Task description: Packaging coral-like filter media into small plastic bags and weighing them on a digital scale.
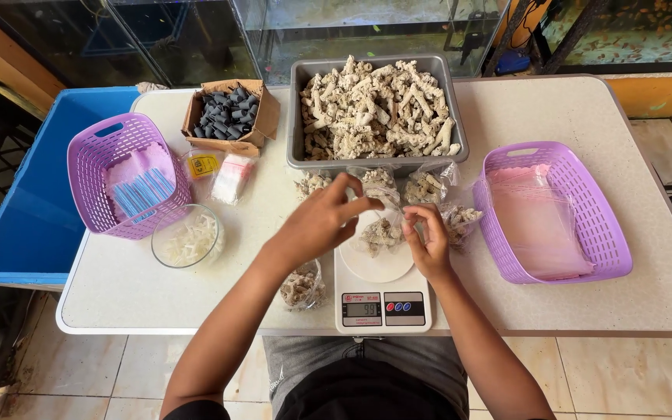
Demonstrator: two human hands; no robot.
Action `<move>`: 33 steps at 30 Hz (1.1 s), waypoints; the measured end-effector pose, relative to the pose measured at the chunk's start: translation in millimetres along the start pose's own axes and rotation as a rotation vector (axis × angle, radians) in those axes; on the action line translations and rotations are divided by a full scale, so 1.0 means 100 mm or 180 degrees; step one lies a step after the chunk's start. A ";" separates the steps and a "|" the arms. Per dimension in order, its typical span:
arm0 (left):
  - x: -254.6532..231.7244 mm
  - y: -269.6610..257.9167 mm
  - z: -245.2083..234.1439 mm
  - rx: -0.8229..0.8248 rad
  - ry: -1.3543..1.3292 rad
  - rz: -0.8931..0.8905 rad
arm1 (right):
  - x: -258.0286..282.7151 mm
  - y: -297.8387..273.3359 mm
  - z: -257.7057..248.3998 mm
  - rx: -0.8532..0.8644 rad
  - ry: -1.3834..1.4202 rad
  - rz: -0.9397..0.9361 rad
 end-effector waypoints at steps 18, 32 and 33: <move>0.24 0.07 0.14 -0.0383 0.1156 -0.0176 | -0.01 0.06 -0.11 -0.0235 -0.0251 -0.0084; 0.26 -0.05 0.07 -0.0076 0.0403 -0.0358 | -0.23 -0.09 0.00 -0.0012 0.0400 0.0083; 0.26 -0.05 0.06 -0.0056 0.0295 -0.0373 | -0.25 -0.09 0.00 -0.0012 0.0418 0.0084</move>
Point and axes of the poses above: each hand's wrist, its own y-axis towards the middle knuckle, its own z-axis out of the palm, x = y × z, the point moved 4 cm from there along y, towards the middle knuckle, and after that the axes turned 15 degrees about x, right-handed, at the moved point
